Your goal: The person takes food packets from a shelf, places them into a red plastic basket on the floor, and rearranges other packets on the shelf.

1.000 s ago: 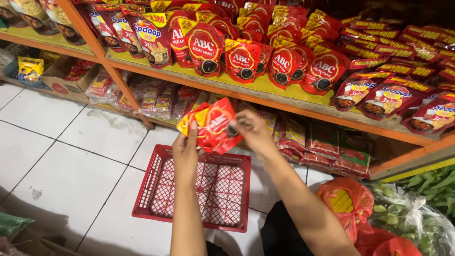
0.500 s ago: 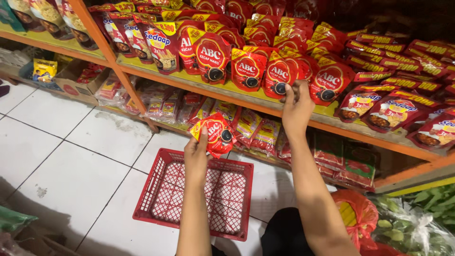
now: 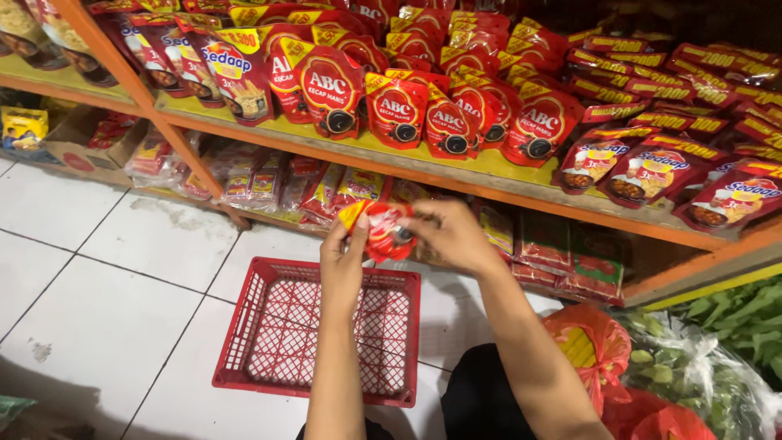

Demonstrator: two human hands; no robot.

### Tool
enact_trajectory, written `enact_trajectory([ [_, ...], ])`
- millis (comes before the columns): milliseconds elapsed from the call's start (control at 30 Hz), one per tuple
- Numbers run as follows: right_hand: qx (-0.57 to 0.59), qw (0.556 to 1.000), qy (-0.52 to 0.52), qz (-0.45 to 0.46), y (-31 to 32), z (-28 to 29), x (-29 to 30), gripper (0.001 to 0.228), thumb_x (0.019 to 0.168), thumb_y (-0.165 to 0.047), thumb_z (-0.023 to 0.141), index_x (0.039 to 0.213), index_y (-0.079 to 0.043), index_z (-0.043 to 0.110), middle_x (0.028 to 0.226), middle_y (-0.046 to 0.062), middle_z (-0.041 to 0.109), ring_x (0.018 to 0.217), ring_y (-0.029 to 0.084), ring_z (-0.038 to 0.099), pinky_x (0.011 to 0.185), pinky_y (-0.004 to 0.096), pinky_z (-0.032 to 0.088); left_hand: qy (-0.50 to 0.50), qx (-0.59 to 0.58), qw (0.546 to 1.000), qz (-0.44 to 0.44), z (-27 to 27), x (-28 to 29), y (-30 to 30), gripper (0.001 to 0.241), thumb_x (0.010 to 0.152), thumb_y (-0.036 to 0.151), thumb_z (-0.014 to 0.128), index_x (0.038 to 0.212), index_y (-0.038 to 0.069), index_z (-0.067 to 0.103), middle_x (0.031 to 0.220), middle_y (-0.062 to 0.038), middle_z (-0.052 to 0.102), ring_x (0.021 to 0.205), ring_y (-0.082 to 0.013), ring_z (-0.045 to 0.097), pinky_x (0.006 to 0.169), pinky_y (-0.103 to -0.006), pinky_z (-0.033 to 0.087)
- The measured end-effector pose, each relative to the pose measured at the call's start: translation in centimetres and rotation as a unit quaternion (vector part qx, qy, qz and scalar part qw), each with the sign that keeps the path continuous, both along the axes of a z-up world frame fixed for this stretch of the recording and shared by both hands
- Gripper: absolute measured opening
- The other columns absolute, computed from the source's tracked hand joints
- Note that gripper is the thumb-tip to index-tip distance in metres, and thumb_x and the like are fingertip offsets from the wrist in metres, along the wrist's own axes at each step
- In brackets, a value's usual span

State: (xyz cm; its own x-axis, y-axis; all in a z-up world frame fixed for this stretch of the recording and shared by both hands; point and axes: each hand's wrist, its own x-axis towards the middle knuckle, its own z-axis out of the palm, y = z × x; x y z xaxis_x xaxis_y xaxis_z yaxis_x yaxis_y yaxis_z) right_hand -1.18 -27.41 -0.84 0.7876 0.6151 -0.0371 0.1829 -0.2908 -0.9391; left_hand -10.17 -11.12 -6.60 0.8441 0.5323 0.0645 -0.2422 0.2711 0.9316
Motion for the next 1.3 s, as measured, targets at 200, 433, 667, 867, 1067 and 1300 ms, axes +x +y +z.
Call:
enact_trajectory([
  [200,0.157,0.902,-0.262,-0.303,-5.0,1.7,2.7,0.019,0.109,-0.017,0.063,0.099,-0.002,0.066,0.085,0.004,0.073,0.064,0.007,0.063,0.056,0.025,0.051,0.033,0.017,0.999,-0.014,2.6,-1.4,0.9,0.058,0.100,0.053,0.043,0.135,0.009,0.061,0.139,-0.004,0.063,0.118,-0.0156,0.065,0.085,-0.0342,0.065],
  [433,0.088,0.863,-0.317,-0.383,-6.2,-0.9,6.0,0.014,0.108,-0.012,0.062,0.109,0.001,0.058,0.084,0.011,0.070,0.067,0.008,0.069,0.058,0.026,0.051,0.129,0.001,0.992,-0.007,2.1,-1.5,2.2,0.069,0.100,0.062,0.032,0.134,0.011,0.064,0.134,-0.011,0.069,0.118,-0.0239,0.067,0.097,-0.0404,0.056],
  [667,0.117,0.856,-0.334,-0.378,-5.8,-2.7,6.9,0.025,0.107,-0.010,0.068,0.122,0.006,0.055,0.090,0.008,0.069,0.070,0.009,0.059,0.062,0.025,0.049,0.081,0.142,0.985,-0.055,2.2,0.3,-1.1,0.056,0.102,0.050,0.043,0.145,0.015,0.058,0.152,-0.009,0.057,0.144,-0.0287,0.050,0.117,-0.0434,0.035],
  [867,0.174,0.856,-0.333,-0.356,-5.7,-2.3,5.9,0.048,0.102,-0.003,0.073,0.140,0.008,0.046,0.115,0.013,0.059,0.082,0.010,0.061,0.067,0.023,0.051,-0.081,0.341,0.934,-0.066,3.7,5.2,-5.9,0.051,0.107,0.030,0.054,0.155,0.017,0.048,0.167,-0.013,0.038,0.157,-0.0337,0.033,0.126,-0.0449,0.027],
  [1067,0.152,0.847,-0.331,-0.387,-5.0,-1.5,4.8,0.057,0.097,-0.001,0.076,0.140,0.007,0.040,0.132,0.014,0.049,0.075,0.011,0.060,0.060,0.024,0.048,-0.114,0.388,0.910,-0.090,5.3,8.3,-9.5,0.055,0.103,0.021,0.060,0.156,0.017,0.045,0.170,-0.013,0.033,0.157,-0.0343,0.031,0.126,-0.0442,0.029],
  [1300,0.204,0.819,-0.326,-0.426,-3.3,-0.6,2.0,0.047,0.097,0.000,0.078,0.127,0.000,0.043,0.103,0.008,0.045,0.070,0.008,0.048,0.058,0.022,0.038,-0.123,0.368,0.918,-0.083,5.6,8.2,-9.5,0.049,0.102,0.014,0.060,0.150,0.013,0.052,0.164,-0.014,0.043,0.152,-0.0325,0.041,0.121,-0.0411,0.038],
])
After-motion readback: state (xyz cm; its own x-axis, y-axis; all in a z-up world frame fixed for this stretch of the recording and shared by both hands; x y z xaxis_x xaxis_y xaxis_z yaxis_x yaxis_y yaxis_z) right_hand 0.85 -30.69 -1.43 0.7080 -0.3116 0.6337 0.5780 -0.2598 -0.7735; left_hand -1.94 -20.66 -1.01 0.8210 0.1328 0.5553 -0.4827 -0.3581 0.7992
